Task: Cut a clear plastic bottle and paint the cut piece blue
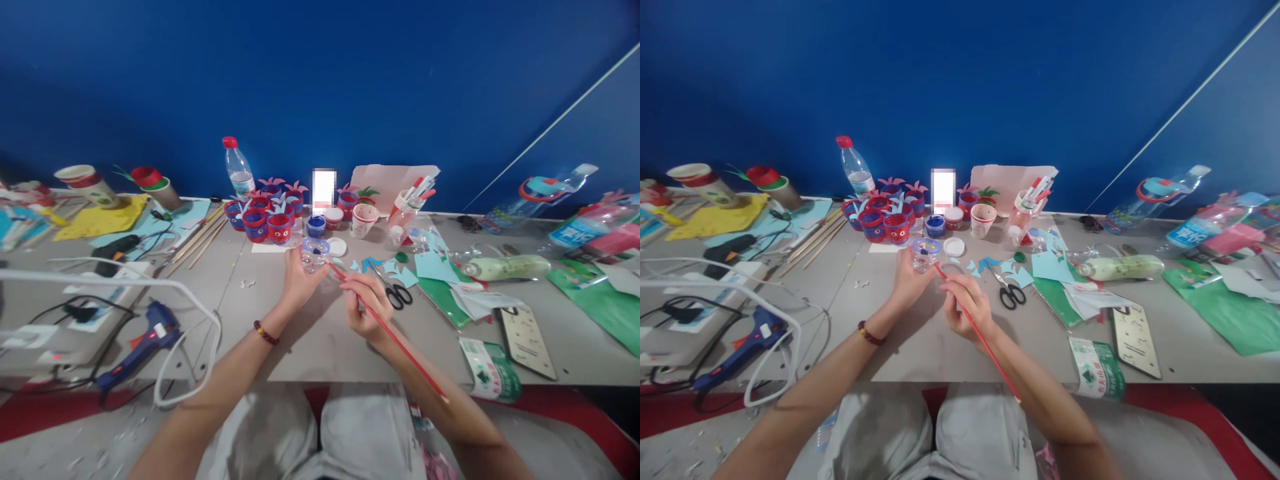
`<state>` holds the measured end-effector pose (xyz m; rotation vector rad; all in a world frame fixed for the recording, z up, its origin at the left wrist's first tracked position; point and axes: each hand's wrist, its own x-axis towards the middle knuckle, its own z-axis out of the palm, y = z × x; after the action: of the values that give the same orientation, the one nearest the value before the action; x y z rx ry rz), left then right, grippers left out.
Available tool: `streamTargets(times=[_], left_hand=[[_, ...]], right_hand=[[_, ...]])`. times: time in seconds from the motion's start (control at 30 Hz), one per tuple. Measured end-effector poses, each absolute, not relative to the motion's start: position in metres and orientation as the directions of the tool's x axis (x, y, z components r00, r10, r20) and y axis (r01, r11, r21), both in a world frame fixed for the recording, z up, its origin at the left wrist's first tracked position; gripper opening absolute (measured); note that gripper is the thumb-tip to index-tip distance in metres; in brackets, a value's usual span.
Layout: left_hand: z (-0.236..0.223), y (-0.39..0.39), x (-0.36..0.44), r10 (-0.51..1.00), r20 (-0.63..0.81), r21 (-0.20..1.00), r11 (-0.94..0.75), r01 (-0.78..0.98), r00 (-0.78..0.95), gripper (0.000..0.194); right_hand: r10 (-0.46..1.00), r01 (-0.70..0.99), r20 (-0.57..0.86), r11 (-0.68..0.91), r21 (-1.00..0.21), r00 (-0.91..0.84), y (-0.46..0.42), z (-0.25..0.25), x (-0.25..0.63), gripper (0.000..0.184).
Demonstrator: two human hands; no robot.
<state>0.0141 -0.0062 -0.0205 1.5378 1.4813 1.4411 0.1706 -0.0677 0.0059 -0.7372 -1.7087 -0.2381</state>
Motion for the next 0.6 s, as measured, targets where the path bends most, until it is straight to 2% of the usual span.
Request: streamTargets(times=[0.3, 0.47, 0.6], left_hand=[[-0.019, -0.004, 0.014, 0.926, 0.303, 0.926, -0.23, 0.301, -0.225, 0.04], [-0.013, -0.005, 0.012, 0.927, 0.328, 0.933, -0.287, 0.217, -0.182, 0.052], [-0.009, -0.005, 0.011, 0.94, 0.311, 0.936, -0.277, 0.215, -0.142, 0.064]], right_hand=[[0.352, 0.625, 0.933, 0.746, -0.23, -0.076, -0.064, 0.005, 0.174, 0.024], [0.391, 0.65, 0.919, 0.71, -0.271, -0.044, -0.055, 0.002, 0.18, 0.022], [0.415, 0.649, 0.908, 0.705, -0.287, -0.05, -0.055, -0.002, 0.182, 0.022]])
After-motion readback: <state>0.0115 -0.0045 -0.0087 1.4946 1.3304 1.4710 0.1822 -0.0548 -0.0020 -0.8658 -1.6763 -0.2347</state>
